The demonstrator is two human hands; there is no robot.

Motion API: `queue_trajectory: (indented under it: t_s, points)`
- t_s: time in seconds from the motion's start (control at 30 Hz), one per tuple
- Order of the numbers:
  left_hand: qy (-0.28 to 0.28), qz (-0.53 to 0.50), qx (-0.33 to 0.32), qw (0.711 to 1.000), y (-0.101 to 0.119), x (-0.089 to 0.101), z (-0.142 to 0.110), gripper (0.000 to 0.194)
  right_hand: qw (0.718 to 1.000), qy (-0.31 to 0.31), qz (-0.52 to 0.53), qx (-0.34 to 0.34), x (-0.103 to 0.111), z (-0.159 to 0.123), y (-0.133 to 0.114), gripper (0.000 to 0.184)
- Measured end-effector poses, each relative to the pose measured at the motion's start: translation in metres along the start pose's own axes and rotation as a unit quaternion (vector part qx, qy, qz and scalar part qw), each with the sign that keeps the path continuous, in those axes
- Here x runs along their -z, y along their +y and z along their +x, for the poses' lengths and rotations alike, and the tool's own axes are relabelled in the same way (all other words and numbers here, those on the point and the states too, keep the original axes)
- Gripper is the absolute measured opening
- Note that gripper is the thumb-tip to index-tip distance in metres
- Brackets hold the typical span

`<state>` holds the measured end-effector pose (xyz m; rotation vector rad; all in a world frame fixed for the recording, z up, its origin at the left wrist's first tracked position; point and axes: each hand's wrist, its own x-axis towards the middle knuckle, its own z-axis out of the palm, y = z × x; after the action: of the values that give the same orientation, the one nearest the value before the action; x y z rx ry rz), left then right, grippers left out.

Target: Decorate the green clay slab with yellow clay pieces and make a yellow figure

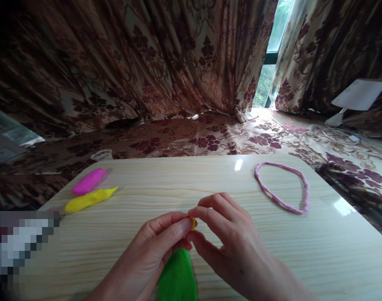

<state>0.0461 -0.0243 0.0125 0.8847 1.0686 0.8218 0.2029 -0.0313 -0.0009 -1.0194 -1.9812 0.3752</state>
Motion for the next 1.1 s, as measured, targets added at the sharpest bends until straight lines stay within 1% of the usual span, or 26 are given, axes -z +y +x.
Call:
queue_trajectory:
  t_s: [0.17, 0.23, 0.33, 0.43, 0.53, 0.63, 0.73, 0.9, 0.93, 1.03, 1.1]
  points:
    - [-0.035, 0.016, 0.004, 0.999, -0.0003, 0.0040, 0.0028, 0.020, 1.000, -0.007, 0.003, -0.004, 0.0005, -0.0011, -0.0005, 0.034]
    - [-0.032, 0.011, 0.006, 0.999, 0.0000, 0.0035, 0.0028, 0.021, 1.000, -0.007, 0.000, 0.000, 0.0003, -0.0015, -0.0010, 0.033]
    - [-0.014, 0.004, 0.001, 1.000, 0.0003, 0.0027, 0.0019, 0.021, 1.000, -0.006, 0.001, 0.002, -0.0002, -0.0016, -0.0020, 0.031]
    - [-0.034, 0.012, 0.000, 0.999, -0.0008, 0.0046, 0.0020, 0.021, 1.000, -0.003, 0.001, 0.003, -0.0008, -0.0014, -0.0022, 0.028]
    - [-0.060, 0.023, 0.000, 0.998, -0.0030, 0.0078, 0.0032, 0.023, 1.000, -0.003, -0.003, 0.000, -0.0013, -0.0018, -0.0012, 0.030]
    - [-0.057, 0.023, -0.006, 0.998, -0.0044, 0.0097, 0.0044, 0.023, 1.000, -0.002, -0.003, 0.003, -0.0016, -0.0029, 0.0007, 0.031]
    - [-0.065, 0.031, -0.004, 0.997, -0.0050, 0.0103, 0.0054, 0.023, 1.000, -0.004, -0.003, 0.006, -0.0018, -0.0037, 0.0020, 0.030]
    - [-0.057, 0.022, 0.009, 0.998, -0.0055, 0.0098, 0.0061, 0.022, 1.000, -0.006, -0.009, 0.004, -0.0019, -0.0015, -0.0009, 0.042]
    - [-0.057, 0.020, 0.009, 0.998, -0.0050, 0.0095, 0.0060, 0.022, 1.000, -0.010, -0.009, 0.004, -0.0020, -0.0009, -0.0017, 0.042]
    - [-0.069, 0.027, 0.003, 0.997, -0.0024, 0.0090, 0.0050, 0.022, 1.000, -0.020, -0.005, 0.005, -0.0022, 0.0001, -0.0022, 0.030]
    - [-0.078, 0.029, 0.005, 0.996, -0.0007, 0.0088, 0.0042, 0.023, 1.000, -0.014, -0.004, 0.006, -0.0026, -0.0004, -0.0009, 0.023]
